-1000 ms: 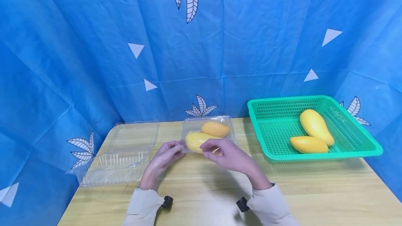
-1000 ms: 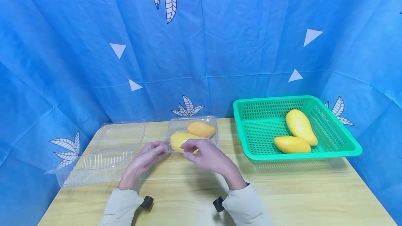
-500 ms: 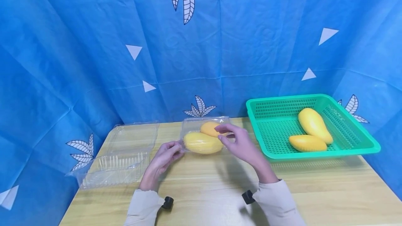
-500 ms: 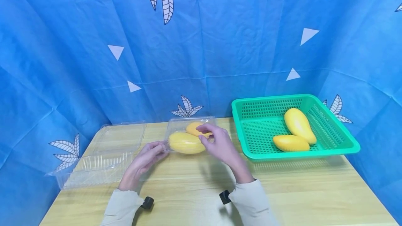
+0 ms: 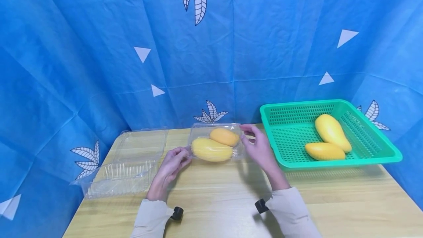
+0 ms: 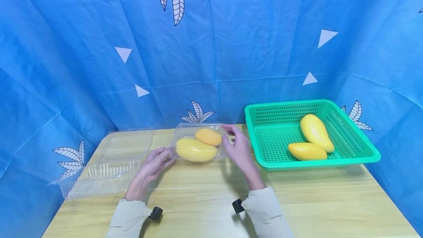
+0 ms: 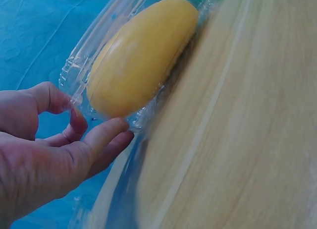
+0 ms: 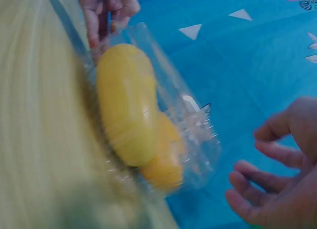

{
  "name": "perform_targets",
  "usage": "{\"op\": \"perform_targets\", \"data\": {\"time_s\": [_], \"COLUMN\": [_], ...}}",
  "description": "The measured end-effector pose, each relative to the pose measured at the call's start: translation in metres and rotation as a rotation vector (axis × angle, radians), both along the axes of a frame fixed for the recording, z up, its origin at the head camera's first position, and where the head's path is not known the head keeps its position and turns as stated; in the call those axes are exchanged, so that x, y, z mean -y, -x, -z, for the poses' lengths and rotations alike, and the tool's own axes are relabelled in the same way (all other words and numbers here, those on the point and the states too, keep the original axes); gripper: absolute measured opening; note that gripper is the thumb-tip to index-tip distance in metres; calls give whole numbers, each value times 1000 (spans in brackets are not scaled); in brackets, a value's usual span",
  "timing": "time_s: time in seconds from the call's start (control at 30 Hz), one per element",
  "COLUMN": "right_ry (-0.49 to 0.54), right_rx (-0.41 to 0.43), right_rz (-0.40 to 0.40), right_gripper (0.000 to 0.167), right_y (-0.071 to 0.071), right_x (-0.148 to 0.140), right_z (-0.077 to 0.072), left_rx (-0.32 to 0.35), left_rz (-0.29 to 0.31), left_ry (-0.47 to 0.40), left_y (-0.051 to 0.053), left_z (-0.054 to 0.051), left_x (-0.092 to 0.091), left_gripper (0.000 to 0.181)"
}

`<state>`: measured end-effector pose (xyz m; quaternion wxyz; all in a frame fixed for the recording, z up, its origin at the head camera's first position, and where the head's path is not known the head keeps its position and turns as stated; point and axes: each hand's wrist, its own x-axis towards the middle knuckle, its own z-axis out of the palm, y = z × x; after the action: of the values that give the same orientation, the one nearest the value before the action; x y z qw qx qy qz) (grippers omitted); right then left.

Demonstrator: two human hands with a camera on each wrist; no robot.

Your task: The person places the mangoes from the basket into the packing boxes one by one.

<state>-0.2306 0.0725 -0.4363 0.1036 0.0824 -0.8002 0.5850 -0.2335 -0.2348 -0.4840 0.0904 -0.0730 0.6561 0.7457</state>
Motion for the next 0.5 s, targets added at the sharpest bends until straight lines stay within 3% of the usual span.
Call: {"op": "perform_targets", "data": {"time_s": [0.2, 0.5], "right_ry": [43, 69], "right_rx": [60, 229], "right_rz": [64, 43], "right_gripper": [38, 48], "right_y": [7, 11], "right_x": [-3, -5], "right_z": [14, 26], "left_rx": [8, 34], "left_rz": [-23, -61], "left_ry": [-26, -74], "left_y": [0, 1], "left_z": [-2, -1], "left_x": [-1, -2], "left_gripper": [9, 13]}}
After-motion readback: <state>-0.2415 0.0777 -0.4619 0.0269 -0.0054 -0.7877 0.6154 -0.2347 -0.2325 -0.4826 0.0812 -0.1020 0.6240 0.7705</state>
